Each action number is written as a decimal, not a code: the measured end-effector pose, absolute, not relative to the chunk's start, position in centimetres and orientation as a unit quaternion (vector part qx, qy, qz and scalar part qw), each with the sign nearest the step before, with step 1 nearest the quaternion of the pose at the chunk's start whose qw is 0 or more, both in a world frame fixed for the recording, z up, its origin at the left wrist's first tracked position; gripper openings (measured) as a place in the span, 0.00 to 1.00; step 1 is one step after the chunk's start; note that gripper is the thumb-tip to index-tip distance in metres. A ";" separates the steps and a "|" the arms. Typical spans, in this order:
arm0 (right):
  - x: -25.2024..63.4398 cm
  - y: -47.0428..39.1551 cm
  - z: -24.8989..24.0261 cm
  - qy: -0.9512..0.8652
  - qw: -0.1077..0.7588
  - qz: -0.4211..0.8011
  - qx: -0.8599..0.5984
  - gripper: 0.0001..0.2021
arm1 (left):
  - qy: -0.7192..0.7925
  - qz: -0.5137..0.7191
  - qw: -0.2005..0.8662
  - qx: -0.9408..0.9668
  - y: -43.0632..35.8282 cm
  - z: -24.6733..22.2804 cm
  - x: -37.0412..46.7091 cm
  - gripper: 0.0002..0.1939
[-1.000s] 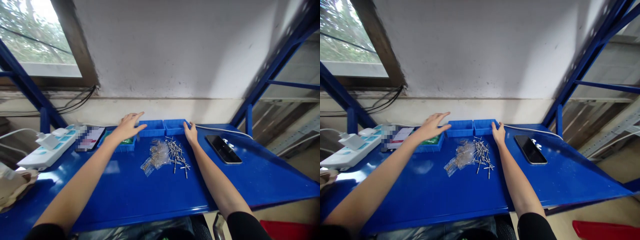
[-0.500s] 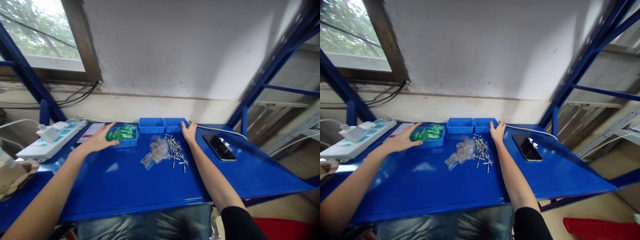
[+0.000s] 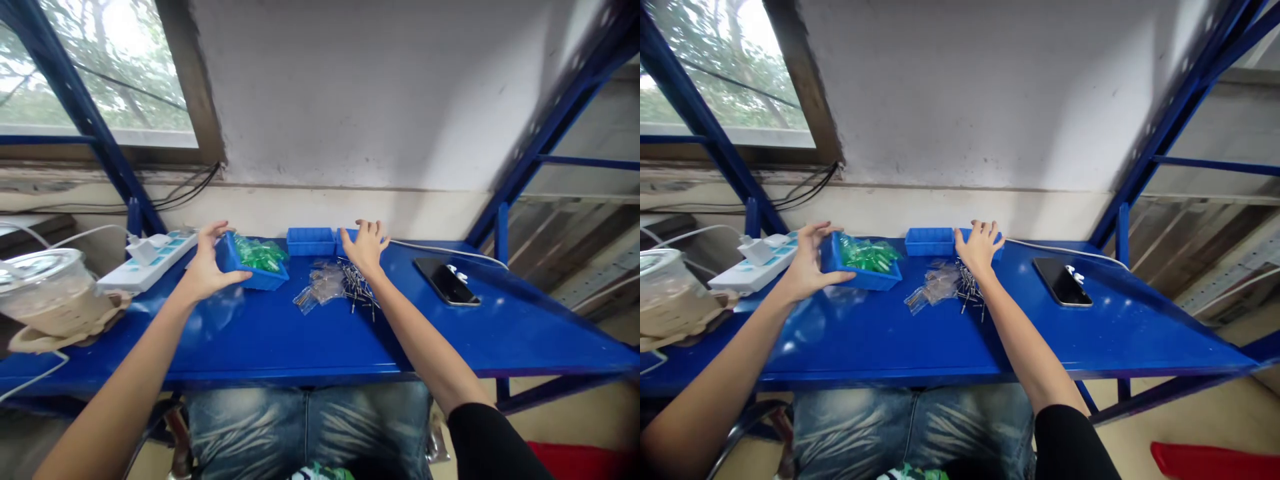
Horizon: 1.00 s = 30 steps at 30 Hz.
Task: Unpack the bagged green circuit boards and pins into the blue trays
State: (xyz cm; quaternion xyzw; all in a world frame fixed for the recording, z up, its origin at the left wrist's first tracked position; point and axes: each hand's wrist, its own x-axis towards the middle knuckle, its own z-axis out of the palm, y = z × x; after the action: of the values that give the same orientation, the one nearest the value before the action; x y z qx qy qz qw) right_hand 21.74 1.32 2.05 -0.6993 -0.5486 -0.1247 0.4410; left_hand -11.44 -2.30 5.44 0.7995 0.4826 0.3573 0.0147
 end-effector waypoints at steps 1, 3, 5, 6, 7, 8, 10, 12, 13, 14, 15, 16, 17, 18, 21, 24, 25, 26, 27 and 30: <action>21.4 1.3 1.9 -0.551 0.435 -0.106 -0.704 0.27 | 0.446 0.375 0.018 0.812 -2.7 6.1 -10.9 0.52; 21.5 1.5 1.4 -0.550 0.422 -0.058 -0.719 0.28 | 0.388 0.368 0.028 0.845 -3.2 7.5 -9.6 0.49; 22.2 1.9 0.6 -0.552 0.401 -0.010 -0.731 0.29 | 0.365 0.300 0.027 0.881 -3.3 8.9 -8.2 0.44; 22.8 2.1 0.3 -0.557 0.389 0.006 -0.734 0.28 | 0.354 0.261 0.023 0.898 -3.3 9.6 -7.4 0.43; 23.3 2.3 -0.1 -0.565 0.378 0.015 -0.734 0.28 | 0.340 0.225 0.019 0.913 -3.1 10.2 -6.6 0.42; 23.8 2.5 -0.4 -0.573 0.370 0.019 -0.732 0.27 | 0.323 0.193 0.015 0.926 -3.0 10.8 -5.8 0.42; 24.4 2.7 -0.8 -0.585 0.362 0.016 -0.726 0.26 | 0.286 0.145 0.013 0.947 -2.6 11.7 -4.2 0.42; 24.5 2.7 -1.0 -0.587 0.362 0.007 -0.724 0.27 | 0.254 0.114 0.013 0.961 -2.1 12.3 -2.5 0.42; 24.4 2.6 -1.0 -0.585 0.362 0.002 -0.726 0.27 | 0.241 0.100 0.013 0.965 -1.9 12.4 -1.8 0.43; 24.2 2.5 -0.9 -0.583 0.363 -0.003 -0.727 0.27 | 0.232 0.086 0.013 0.969 -1.7 12.6 -1.0 0.44; 23.9 2.2 -0.8 -0.582 0.366 -0.007 -0.726 0.27 | 0.230 0.068 0.013 0.971 -1.4 12.7 -0.3 0.44; 23.6 2.0 -0.6 -0.585 0.371 -0.013 -0.722 0.27 | 0.233 0.049 0.014 0.971 -1.2 12.7 0.3 0.44; 23.2 1.7 -0.3 -0.590 0.378 -0.019 -0.714 0.27 | 0.239 0.029 0.015 0.971 -1.0 12.8 0.9 0.43; 22.8 1.4 0.0 -0.598 0.384 -0.025 -0.703 0.27 | 0.245 0.011 0.016 0.969 -0.8 12.9 1.3 0.42; 21.5 0.6 0.9 -0.632 0.396 -0.042 -0.665 0.25 | 0.262 -0.022 0.011 0.965 -0.1 13.4 1.8 0.36; 20.5 0.1 1.1 -0.666 0.385 -0.053 -0.637 0.23 | 0.307 -0.036 -0.004 0.951 0.8 14.3 0.4 0.31; 20.2 0.0 1.0 -0.674 0.378 -0.055 -0.632 0.23 | 0.327 -0.038 -0.013 0.944 1.2 14.7 -0.5 0.30; 20.1 0.0 0.9 -0.680 0.370 -0.055 -0.630 0.23 | 0.341 -0.035 -0.025 0.939 1.7 15.1 -1.6 0.29; 20.0 0.1 0.7 -0.683 0.361 -0.053 -0.632 0.23 | 0.350 -0.027 -0.040 0.935 2.2 15.5 -2.9 0.28; 20.3 0.4 0.4 -0.679 0.346 -0.045 -0.646 0.22 | 0.367 0.033 -0.068 0.927 3.8 15.9 -7.4 0.24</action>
State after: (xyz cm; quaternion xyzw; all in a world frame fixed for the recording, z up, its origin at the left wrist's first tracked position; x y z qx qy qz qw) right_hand 20.28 0.39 0.37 -0.6455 -0.6795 -0.0448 0.3459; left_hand -7.35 3.83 15.86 0.9272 0.3668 0.0330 -0.0681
